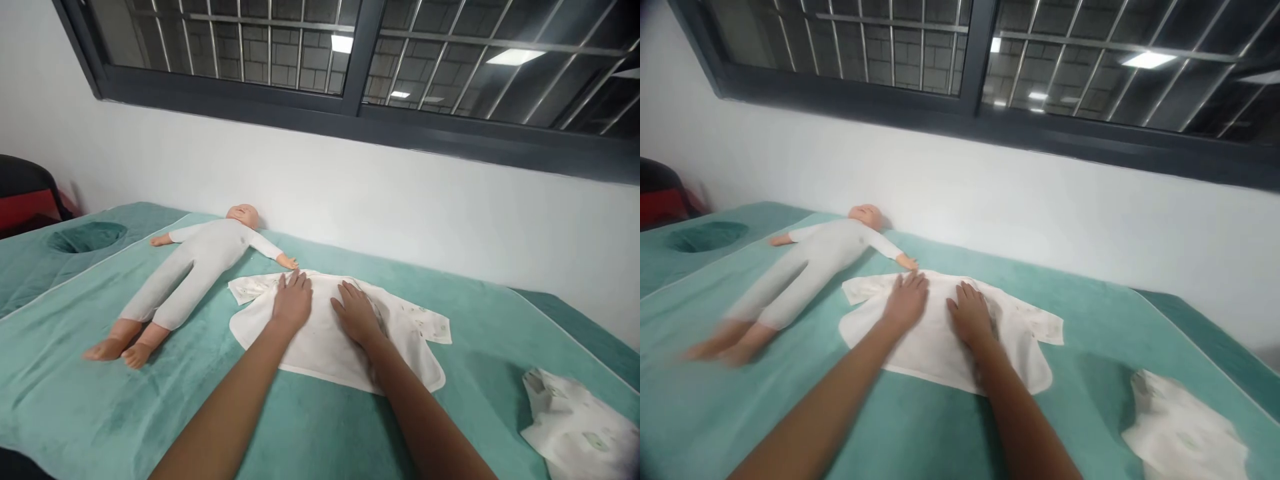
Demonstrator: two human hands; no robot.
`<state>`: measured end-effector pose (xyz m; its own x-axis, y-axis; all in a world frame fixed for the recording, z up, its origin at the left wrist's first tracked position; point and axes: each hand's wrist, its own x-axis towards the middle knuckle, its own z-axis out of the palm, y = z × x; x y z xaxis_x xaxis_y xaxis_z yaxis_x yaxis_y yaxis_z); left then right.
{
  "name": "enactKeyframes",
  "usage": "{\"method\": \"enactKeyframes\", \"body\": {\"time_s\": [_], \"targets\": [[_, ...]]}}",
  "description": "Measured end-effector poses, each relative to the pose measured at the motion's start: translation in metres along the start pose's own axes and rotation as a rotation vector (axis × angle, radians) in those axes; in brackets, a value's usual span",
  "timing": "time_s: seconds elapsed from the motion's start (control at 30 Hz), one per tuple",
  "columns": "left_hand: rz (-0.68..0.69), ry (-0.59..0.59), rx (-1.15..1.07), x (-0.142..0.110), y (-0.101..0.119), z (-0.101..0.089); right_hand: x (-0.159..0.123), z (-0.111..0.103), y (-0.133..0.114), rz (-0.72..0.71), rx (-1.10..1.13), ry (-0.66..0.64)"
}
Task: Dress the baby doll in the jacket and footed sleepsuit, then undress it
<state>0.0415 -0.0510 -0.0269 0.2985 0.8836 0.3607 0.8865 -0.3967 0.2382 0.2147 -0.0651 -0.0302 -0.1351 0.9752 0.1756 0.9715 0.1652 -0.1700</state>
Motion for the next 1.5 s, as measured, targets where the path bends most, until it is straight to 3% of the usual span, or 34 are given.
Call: {"method": "enactKeyframes", "body": {"time_s": [0.13,0.23,0.33,0.43,0.53,0.67,1.07,1.5], "targets": [[-0.084,0.076,0.139,0.005,-0.021,0.008,-0.001,-0.001,0.016,0.067,-0.034,0.008],[-0.088,0.112,0.164,0.003,-0.02,0.002,0.0,-0.002,0.02,0.123,-0.032,-0.013],[0.118,0.115,0.105,-0.001,-0.01,-0.003,0.001,-0.001,0.017,0.08,-0.067,0.031],[0.259,0.003,0.022,-0.006,-0.002,-0.001,0.001,0.002,0.012,-0.06,-0.089,0.069],[0.14,-0.064,0.027,-0.008,-0.001,0.004,0.001,0.005,0.01,-0.119,-0.055,0.013],[-0.013,-0.078,0.061,-0.005,-0.005,0.006,0.002,0.007,0.011,-0.058,-0.043,-0.016],[-0.069,-0.168,0.069,-0.004,0.001,0.003,-0.004,0.005,0.003,-0.094,-0.083,-0.037],[-0.074,-0.118,0.067,0.001,-0.004,0.008,-0.001,0.009,0.003,0.016,-0.072,-0.039]]}}
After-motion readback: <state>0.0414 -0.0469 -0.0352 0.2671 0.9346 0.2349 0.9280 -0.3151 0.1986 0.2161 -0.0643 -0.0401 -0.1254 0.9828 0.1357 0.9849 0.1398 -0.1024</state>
